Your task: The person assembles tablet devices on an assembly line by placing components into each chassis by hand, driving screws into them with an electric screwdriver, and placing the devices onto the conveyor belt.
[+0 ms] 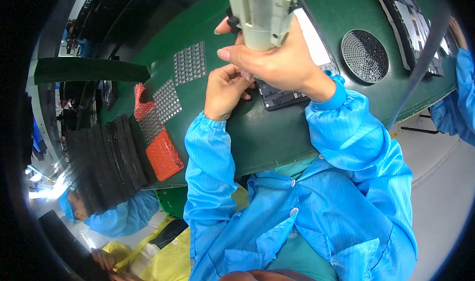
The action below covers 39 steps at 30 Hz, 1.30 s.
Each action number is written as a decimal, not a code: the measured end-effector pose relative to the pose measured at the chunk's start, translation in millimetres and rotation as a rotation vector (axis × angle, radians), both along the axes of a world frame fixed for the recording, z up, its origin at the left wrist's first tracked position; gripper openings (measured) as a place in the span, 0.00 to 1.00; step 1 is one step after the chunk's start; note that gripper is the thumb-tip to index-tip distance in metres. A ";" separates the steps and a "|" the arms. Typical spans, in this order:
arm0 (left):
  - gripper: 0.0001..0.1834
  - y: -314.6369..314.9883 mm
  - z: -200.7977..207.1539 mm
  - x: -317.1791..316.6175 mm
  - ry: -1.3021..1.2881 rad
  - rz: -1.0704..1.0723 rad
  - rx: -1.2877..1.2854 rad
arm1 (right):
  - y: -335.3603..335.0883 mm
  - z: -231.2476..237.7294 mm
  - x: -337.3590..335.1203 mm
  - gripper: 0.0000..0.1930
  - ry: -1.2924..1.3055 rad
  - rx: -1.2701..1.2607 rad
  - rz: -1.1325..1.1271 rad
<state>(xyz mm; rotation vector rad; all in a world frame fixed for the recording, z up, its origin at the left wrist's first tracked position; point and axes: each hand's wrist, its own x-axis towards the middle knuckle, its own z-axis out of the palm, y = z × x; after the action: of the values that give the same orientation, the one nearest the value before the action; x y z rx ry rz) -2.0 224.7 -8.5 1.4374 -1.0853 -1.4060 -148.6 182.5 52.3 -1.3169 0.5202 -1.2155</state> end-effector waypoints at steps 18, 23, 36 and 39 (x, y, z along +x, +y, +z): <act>0.08 -12.5 3.0 9.5 0.091 -0.070 0.103 | -7.4 -21.2 17.8 0.16 0.115 -0.116 0.056; 0.07 -12.2 0.2 11.8 0.092 -0.057 0.100 | -6.0 -18.6 18.9 0.14 0.138 0.007 0.042; 0.07 -13.2 -15.7 9.9 -0.019 -0.008 -0.366 | 3.0 -25.4 20.2 0.14 0.177 -0.319 -0.055; 0.08 -9.3 22.7 -0.7 -0.021 0.017 0.121 | -1.7 -27.8 23.9 0.13 -0.057 -0.168 -0.056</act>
<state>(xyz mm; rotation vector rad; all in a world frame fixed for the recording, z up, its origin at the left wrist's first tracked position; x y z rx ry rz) -2.7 215.4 14.3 1.5467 -1.0132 -1.4694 -124.6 180.8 24.5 -1.4123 0.4240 -1.3626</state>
